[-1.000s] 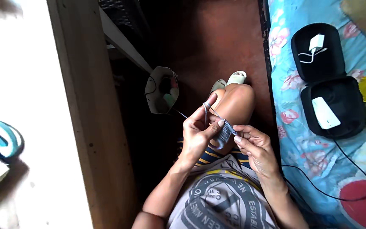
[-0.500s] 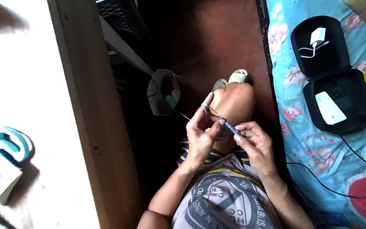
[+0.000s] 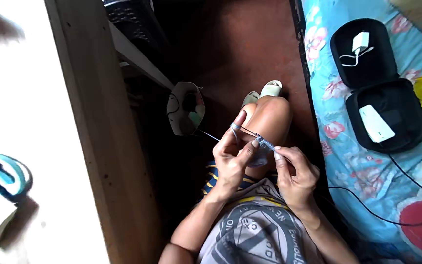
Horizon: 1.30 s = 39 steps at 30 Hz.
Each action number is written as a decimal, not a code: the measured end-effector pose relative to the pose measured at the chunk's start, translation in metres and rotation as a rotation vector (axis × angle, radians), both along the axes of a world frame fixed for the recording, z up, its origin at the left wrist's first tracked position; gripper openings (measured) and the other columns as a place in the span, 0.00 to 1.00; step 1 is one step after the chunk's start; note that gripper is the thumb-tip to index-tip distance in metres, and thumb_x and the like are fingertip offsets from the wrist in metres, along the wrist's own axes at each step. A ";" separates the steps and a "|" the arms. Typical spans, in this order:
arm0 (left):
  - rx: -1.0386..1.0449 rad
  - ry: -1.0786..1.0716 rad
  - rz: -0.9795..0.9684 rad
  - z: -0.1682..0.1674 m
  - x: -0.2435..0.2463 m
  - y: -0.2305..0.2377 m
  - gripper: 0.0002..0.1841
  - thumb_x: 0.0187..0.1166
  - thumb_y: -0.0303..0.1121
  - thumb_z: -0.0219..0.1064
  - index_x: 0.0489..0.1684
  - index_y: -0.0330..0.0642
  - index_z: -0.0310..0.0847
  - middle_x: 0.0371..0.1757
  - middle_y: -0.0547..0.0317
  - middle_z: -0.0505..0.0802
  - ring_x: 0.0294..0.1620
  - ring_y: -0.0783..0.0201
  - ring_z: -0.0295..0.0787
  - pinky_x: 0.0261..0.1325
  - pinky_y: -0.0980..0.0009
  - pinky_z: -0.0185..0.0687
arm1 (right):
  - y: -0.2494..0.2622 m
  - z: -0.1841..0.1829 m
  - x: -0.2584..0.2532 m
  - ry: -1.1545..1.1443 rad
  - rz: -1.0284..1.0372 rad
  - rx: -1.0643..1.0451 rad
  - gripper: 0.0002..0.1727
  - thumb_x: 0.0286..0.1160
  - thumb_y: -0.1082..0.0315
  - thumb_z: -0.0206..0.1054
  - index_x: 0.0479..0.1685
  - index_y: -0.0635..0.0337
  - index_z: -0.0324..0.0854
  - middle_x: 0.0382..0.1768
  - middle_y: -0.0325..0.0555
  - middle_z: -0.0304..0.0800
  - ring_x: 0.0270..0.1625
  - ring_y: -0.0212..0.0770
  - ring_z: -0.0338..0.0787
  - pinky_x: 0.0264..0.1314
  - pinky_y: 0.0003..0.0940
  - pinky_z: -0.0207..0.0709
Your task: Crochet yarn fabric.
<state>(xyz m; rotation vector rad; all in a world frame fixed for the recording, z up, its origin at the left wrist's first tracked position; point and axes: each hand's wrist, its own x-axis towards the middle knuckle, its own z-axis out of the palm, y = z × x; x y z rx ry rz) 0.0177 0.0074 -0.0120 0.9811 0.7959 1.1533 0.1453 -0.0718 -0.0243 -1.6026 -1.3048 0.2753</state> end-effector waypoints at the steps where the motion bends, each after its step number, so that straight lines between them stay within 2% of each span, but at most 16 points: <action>1: -0.010 -0.005 -0.009 0.001 -0.001 0.001 0.36 0.68 0.13 0.67 0.84 0.39 0.70 0.39 0.62 0.95 0.36 0.71 0.91 0.46 0.71 0.90 | 0.000 0.001 0.000 -0.079 -0.021 0.022 0.09 0.79 0.74 0.65 0.41 0.68 0.91 0.33 0.51 0.90 0.38 0.29 0.88 0.44 0.16 0.81; 6: -0.033 -0.037 -0.052 0.004 -0.006 0.008 0.32 0.68 0.12 0.66 0.78 0.37 0.76 0.38 0.61 0.95 0.34 0.72 0.90 0.43 0.74 0.88 | -0.001 0.003 0.000 -0.249 -0.039 0.043 0.10 0.79 0.75 0.64 0.43 0.65 0.93 0.32 0.52 0.90 0.37 0.35 0.89 0.41 0.20 0.80; 11: -0.082 -0.041 -0.158 0.003 -0.017 0.017 0.30 0.69 0.13 0.66 0.75 0.36 0.79 0.35 0.61 0.93 0.31 0.73 0.87 0.39 0.76 0.86 | -0.003 0.005 0.002 -0.218 0.007 0.032 0.11 0.79 0.76 0.64 0.45 0.64 0.94 0.31 0.51 0.89 0.36 0.34 0.88 0.40 0.21 0.79; 13: -0.095 -0.055 -0.193 0.002 -0.021 0.020 0.28 0.70 0.13 0.65 0.74 0.36 0.80 0.34 0.61 0.92 0.31 0.73 0.87 0.40 0.76 0.86 | -0.005 0.006 0.004 -0.087 0.055 0.001 0.11 0.79 0.75 0.64 0.46 0.65 0.94 0.31 0.49 0.89 0.36 0.29 0.86 0.42 0.17 0.78; 15: -0.093 -0.051 -0.216 0.003 -0.023 0.022 0.27 0.70 0.13 0.64 0.72 0.35 0.81 0.33 0.61 0.92 0.31 0.73 0.87 0.39 0.77 0.86 | -0.006 0.007 0.006 0.152 0.126 -0.058 0.10 0.78 0.77 0.66 0.48 0.68 0.92 0.37 0.45 0.91 0.41 0.22 0.86 0.47 0.12 0.80; 18: -0.026 -0.034 -0.230 0.001 -0.023 0.021 0.26 0.69 0.13 0.64 0.71 0.34 0.82 0.33 0.62 0.93 0.31 0.74 0.87 0.39 0.77 0.86 | -0.008 0.008 0.009 0.397 0.182 -0.117 0.11 0.75 0.80 0.65 0.50 0.72 0.90 0.46 0.44 0.95 0.47 0.21 0.90 0.54 0.15 0.85; 20: 0.035 -0.015 -0.209 -0.002 -0.021 0.019 0.25 0.68 0.13 0.65 0.68 0.32 0.83 0.36 0.63 0.94 0.33 0.75 0.88 0.41 0.76 0.87 | -0.009 0.008 0.007 0.298 0.148 -0.114 0.11 0.76 0.79 0.65 0.50 0.72 0.91 0.43 0.45 0.94 0.44 0.20 0.88 0.50 0.13 0.82; 22: 0.074 0.012 -0.185 -0.004 -0.019 0.018 0.24 0.68 0.13 0.66 0.66 0.31 0.85 0.39 0.63 0.95 0.34 0.75 0.89 0.43 0.76 0.88 | -0.009 0.008 0.003 0.090 0.072 -0.092 0.11 0.78 0.77 0.65 0.49 0.68 0.93 0.33 0.45 0.88 0.36 0.21 0.83 0.40 0.10 0.75; 25: 0.069 0.024 -0.183 -0.005 -0.019 0.018 0.23 0.68 0.13 0.65 0.65 0.31 0.85 0.37 0.63 0.94 0.33 0.76 0.88 0.41 0.77 0.86 | -0.009 0.008 0.002 -0.121 0.023 -0.060 0.12 0.79 0.76 0.64 0.48 0.64 0.95 0.29 0.49 0.87 0.33 0.28 0.83 0.36 0.15 0.75; 27: 0.034 0.011 -0.197 -0.004 -0.021 0.020 0.23 0.69 0.13 0.64 0.65 0.31 0.85 0.36 0.63 0.94 0.31 0.76 0.86 0.39 0.77 0.85 | -0.010 0.008 0.005 -0.164 0.033 -0.051 0.13 0.79 0.76 0.63 0.48 0.63 0.95 0.29 0.49 0.87 0.32 0.31 0.84 0.35 0.18 0.75; 31: -0.044 -0.004 -0.243 -0.005 -0.023 0.023 0.22 0.71 0.14 0.61 0.65 0.32 0.85 0.32 0.64 0.91 0.28 0.76 0.83 0.34 0.79 0.82 | -0.012 0.008 0.008 -0.131 0.077 -0.044 0.13 0.80 0.75 0.63 0.48 0.62 0.95 0.29 0.48 0.88 0.33 0.30 0.84 0.36 0.18 0.74; 34: -0.099 -0.039 -0.266 -0.005 -0.022 0.023 0.22 0.72 0.15 0.59 0.65 0.32 0.85 0.32 0.63 0.90 0.29 0.75 0.84 0.36 0.78 0.83 | -0.012 0.009 0.010 -0.060 0.101 -0.071 0.13 0.80 0.75 0.63 0.48 0.62 0.95 0.30 0.47 0.87 0.33 0.26 0.83 0.37 0.14 0.74; 36: -0.139 -0.059 -0.268 -0.005 -0.022 0.023 0.22 0.71 0.16 0.58 0.64 0.33 0.86 0.31 0.64 0.90 0.28 0.75 0.83 0.35 0.79 0.82 | -0.012 0.008 0.012 0.034 0.127 -0.090 0.12 0.78 0.75 0.64 0.48 0.64 0.95 0.30 0.45 0.87 0.33 0.21 0.81 0.37 0.11 0.74; 39: -0.191 -0.121 -0.279 -0.005 -0.022 0.024 0.21 0.71 0.17 0.58 0.63 0.34 0.87 0.29 0.64 0.89 0.26 0.76 0.82 0.33 0.79 0.81 | -0.011 0.008 0.016 0.231 0.194 -0.116 0.12 0.76 0.77 0.65 0.49 0.68 0.93 0.36 0.42 0.90 0.38 0.18 0.84 0.44 0.10 0.78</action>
